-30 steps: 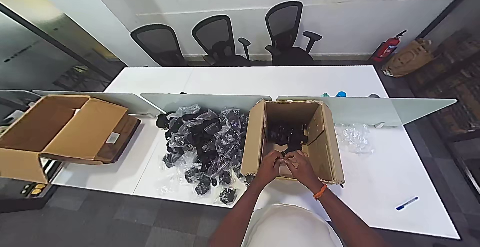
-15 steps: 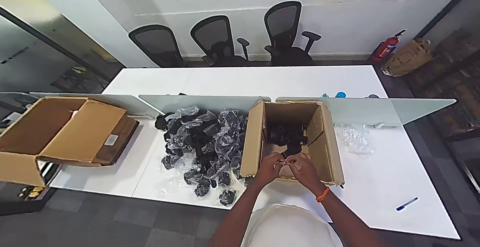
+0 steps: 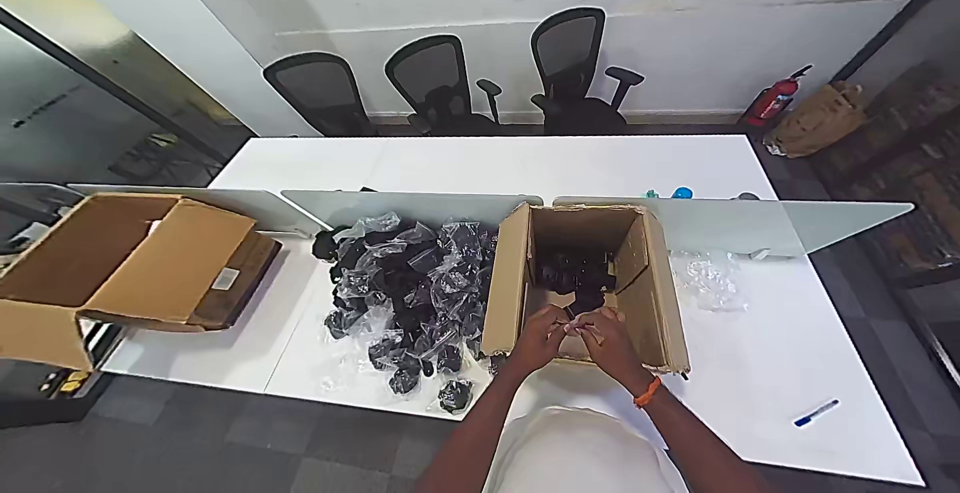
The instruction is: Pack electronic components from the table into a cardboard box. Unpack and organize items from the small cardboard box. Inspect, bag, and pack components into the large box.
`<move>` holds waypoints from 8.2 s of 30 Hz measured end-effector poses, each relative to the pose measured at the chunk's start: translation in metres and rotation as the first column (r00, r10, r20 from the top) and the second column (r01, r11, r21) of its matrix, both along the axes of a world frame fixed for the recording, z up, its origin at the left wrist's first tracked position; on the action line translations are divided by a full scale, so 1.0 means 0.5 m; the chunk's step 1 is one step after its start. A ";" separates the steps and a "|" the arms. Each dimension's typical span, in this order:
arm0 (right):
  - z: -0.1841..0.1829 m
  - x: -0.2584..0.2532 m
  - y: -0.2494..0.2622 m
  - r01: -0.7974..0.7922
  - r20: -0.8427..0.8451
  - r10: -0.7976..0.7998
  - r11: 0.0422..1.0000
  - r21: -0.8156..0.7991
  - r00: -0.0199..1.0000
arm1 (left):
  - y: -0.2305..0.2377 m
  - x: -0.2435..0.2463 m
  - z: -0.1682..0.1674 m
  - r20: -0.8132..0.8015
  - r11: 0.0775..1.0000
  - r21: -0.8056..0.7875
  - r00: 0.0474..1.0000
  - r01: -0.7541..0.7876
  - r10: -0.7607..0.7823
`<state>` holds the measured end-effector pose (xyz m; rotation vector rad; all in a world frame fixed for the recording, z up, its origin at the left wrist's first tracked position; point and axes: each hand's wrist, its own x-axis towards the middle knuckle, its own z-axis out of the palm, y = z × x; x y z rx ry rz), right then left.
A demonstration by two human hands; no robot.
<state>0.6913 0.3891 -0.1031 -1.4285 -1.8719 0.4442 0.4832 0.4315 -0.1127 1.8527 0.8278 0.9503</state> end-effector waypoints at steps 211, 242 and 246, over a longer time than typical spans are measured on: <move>0.000 0.002 0.000 0.082 -0.044 -0.090 0.984 -0.160 0.995 | -0.006 0.011 0.004 -0.179 0.985 -0.109 0.977 -0.132 0.111; -0.014 -0.002 0.012 -0.071 0.145 0.090 0.989 -0.129 0.985 | -0.013 0.008 0.005 -0.020 0.988 -0.053 0.989 -0.145 0.144; -0.014 0.000 0.009 -0.037 0.140 0.054 0.992 -0.123 0.989 | -0.012 0.006 0.004 -0.006 0.990 -0.029 0.990 -0.141 0.140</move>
